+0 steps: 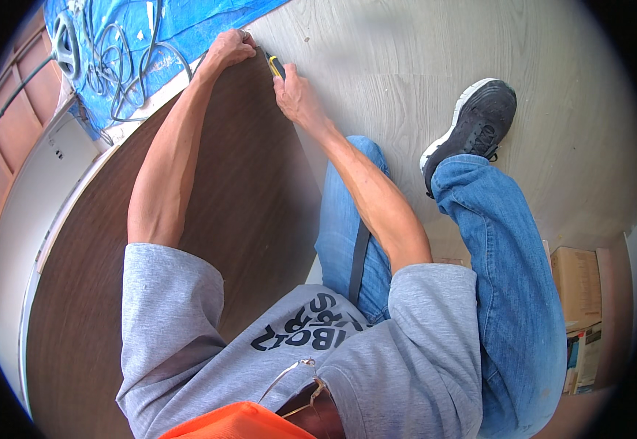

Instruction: The person kneels on the floor and uses a utility knife to score and cut a dark brown laminate flooring plank. They repeatedly score the edge of the plank to create a clean cut line.

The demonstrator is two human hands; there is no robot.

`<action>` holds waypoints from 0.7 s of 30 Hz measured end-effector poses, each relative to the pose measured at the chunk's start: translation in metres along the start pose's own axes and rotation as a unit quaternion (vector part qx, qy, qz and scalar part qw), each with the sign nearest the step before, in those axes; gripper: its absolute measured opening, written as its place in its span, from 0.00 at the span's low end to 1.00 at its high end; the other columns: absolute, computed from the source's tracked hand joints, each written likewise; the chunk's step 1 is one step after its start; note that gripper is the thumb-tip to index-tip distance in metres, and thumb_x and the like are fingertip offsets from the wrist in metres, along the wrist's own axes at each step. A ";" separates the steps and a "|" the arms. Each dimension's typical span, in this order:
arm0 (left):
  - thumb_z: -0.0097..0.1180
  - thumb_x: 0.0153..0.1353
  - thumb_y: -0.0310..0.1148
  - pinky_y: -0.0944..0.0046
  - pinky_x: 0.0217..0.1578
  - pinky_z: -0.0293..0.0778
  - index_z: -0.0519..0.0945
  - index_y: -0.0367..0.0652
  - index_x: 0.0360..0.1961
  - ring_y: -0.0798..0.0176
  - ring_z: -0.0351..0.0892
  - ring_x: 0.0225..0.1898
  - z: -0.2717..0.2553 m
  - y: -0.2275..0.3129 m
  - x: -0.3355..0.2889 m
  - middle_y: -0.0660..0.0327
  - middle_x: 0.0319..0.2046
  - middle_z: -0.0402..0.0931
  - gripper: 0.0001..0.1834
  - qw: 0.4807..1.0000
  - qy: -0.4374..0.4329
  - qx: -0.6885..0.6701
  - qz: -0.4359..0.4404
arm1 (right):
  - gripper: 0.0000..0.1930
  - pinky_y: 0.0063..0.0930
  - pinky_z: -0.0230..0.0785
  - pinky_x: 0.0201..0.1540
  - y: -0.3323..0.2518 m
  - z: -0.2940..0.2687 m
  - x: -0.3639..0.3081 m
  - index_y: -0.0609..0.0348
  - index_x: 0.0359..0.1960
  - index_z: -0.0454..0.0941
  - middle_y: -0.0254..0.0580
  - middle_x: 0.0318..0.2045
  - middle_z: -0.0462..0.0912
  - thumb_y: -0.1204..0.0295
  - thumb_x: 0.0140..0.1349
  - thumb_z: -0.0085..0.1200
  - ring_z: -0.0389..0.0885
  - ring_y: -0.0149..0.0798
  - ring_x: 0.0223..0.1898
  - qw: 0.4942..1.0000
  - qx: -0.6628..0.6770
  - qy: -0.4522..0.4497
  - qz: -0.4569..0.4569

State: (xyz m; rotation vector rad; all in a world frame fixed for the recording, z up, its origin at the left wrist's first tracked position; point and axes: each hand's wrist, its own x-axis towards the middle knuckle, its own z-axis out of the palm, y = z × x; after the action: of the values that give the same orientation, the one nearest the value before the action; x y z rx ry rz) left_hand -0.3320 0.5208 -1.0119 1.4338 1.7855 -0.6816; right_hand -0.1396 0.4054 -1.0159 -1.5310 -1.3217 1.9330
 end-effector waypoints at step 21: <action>0.52 0.46 0.28 0.54 0.42 0.78 0.85 0.41 0.35 0.49 0.84 0.38 -0.002 0.001 -0.003 0.50 0.32 0.84 0.15 0.999 -0.009 -0.003 0.040 | 0.15 0.60 0.71 0.41 0.021 0.024 0.022 0.66 0.48 0.63 0.70 0.31 0.81 0.66 0.70 0.45 0.80 0.71 0.37 0.991 -0.116 -0.037 -0.047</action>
State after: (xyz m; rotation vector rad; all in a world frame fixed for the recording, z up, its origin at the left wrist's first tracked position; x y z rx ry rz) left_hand -0.3316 0.5209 -1.0082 1.4813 1.7060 -0.6448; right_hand -0.1628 0.4000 -1.0463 -1.4818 -1.6692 1.8480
